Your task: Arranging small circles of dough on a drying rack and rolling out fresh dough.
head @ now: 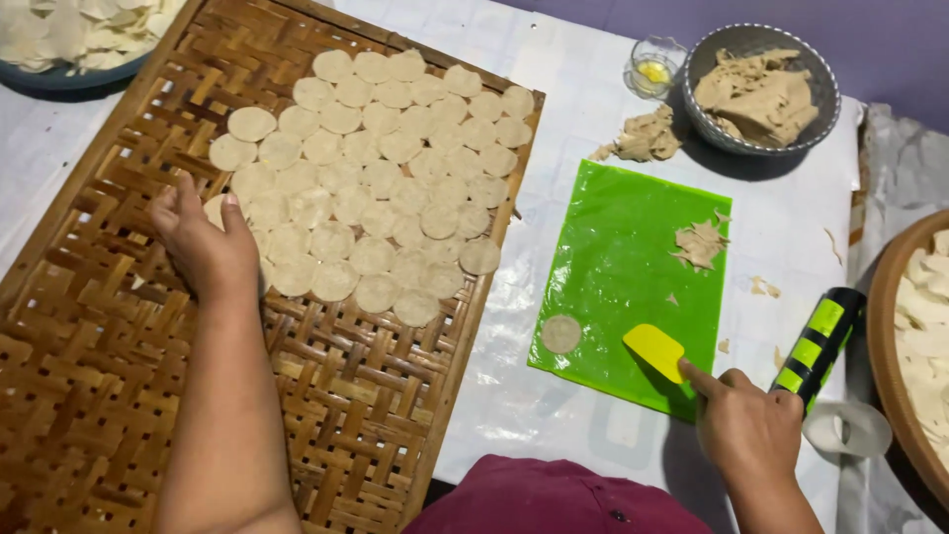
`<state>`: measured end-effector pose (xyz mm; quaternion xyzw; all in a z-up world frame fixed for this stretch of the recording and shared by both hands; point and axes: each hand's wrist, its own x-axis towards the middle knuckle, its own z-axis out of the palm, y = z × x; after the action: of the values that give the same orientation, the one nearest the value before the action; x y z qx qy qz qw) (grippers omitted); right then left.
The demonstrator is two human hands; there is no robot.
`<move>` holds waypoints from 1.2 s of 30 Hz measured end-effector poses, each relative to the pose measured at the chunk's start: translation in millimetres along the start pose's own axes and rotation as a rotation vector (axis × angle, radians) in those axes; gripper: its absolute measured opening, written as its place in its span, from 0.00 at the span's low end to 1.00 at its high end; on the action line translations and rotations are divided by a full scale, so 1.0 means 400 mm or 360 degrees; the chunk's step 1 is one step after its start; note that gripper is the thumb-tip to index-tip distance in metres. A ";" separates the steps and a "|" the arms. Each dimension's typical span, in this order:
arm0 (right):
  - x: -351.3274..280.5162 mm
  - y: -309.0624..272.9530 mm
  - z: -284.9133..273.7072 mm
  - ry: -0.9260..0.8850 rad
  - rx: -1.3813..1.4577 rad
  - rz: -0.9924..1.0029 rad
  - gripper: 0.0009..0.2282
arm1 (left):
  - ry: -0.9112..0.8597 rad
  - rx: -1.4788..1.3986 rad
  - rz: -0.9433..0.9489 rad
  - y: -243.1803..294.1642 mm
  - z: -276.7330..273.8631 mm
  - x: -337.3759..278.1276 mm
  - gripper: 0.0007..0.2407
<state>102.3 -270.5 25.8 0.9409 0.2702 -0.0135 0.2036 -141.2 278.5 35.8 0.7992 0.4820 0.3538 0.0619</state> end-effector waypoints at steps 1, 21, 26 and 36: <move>-0.003 0.000 0.004 -0.0013 -0.0002 0.0013 0.17 | -0.0014 -0.0007 0.0009 0.063 -0.021 -0.023 0.19; -0.020 -0.136 -0.042 0.0231 0.0434 -0.0437 0.16 | -0.0823 -0.0803 0.0184 0.417 0.026 -0.503 0.16; -0.005 -0.141 -0.037 0.0262 0.0502 -0.0427 0.17 | -0.1048 -0.0955 -0.0100 0.446 0.032 -0.514 0.14; -0.035 -0.099 -0.090 0.0606 0.0858 -0.0616 0.22 | -0.1884 -0.1501 -0.1485 0.486 0.090 -0.530 0.20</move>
<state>67.0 -232.8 45.9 0.8779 0.4626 0.0529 -0.1113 -37.7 12.1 -12.5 0.4645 0.4517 -0.0169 0.7615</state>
